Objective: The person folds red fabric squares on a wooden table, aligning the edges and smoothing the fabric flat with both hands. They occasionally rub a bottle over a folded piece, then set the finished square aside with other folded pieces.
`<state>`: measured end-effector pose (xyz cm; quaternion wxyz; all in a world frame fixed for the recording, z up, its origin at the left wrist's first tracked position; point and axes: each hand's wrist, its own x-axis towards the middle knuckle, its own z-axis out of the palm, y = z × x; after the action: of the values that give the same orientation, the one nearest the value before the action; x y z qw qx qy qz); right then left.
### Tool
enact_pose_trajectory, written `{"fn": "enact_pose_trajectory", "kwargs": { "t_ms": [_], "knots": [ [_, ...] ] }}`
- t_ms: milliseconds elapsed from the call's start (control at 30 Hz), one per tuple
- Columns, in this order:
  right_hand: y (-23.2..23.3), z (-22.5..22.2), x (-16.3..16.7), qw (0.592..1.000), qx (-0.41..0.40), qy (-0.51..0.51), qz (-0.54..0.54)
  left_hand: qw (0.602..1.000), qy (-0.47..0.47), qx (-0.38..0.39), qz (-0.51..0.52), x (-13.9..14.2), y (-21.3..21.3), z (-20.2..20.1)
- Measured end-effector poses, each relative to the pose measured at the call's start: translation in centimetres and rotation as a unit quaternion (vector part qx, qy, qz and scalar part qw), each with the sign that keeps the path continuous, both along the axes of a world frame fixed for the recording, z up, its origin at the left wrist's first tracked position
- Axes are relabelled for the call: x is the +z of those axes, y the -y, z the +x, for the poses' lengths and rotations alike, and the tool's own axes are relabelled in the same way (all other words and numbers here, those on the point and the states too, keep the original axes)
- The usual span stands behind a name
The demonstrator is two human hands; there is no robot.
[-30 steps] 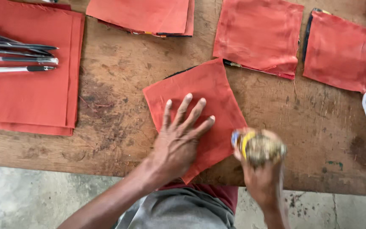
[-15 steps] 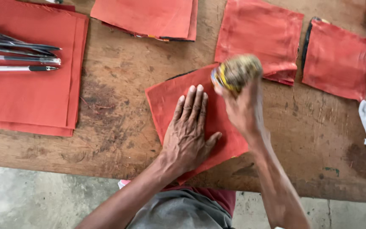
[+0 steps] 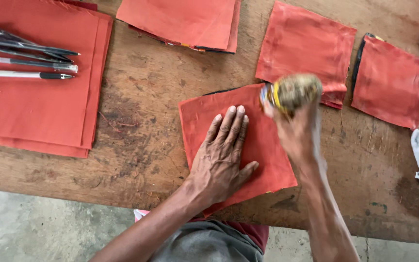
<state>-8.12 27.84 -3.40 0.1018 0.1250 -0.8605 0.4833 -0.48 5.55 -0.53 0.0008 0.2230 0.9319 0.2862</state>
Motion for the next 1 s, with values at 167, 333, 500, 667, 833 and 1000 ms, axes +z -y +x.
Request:
{"fn": "enact_pose_trajectory", "kwargs": {
  "t_ms": [167,333,500,667,833,1000],
  "knots": [
    [1.3,0.8,2.1,0.997,-0.014,0.009,0.074,1.0,0.007,-0.021,0.015,-0.1,0.3,0.0],
    [2.6,-1.4,2.6,1.0,0.017,-0.007,-0.008,0.999,-0.001,-0.045,0.02,0.9,1.5,-1.1],
    [3.3,12.9,4.0,0.988,-0.085,0.035,0.124,0.999,0.006,-0.037,-0.031,1.5,2.5,-0.4],
    [3.9,20.7,5.3,0.995,-0.07,0.074,0.009,0.997,-0.014,-0.073,0.002,1.1,1.4,1.6],
    [0.9,16.0,6.3,0.979,-0.103,-0.002,0.177,0.998,-0.021,-0.045,0.038,0.2,0.8,2.1],
    [2.1,5.5,4.0,0.992,-0.027,0.016,0.124,0.998,-0.021,-0.049,0.031,-0.2,0.6,1.5]
  ]
}}
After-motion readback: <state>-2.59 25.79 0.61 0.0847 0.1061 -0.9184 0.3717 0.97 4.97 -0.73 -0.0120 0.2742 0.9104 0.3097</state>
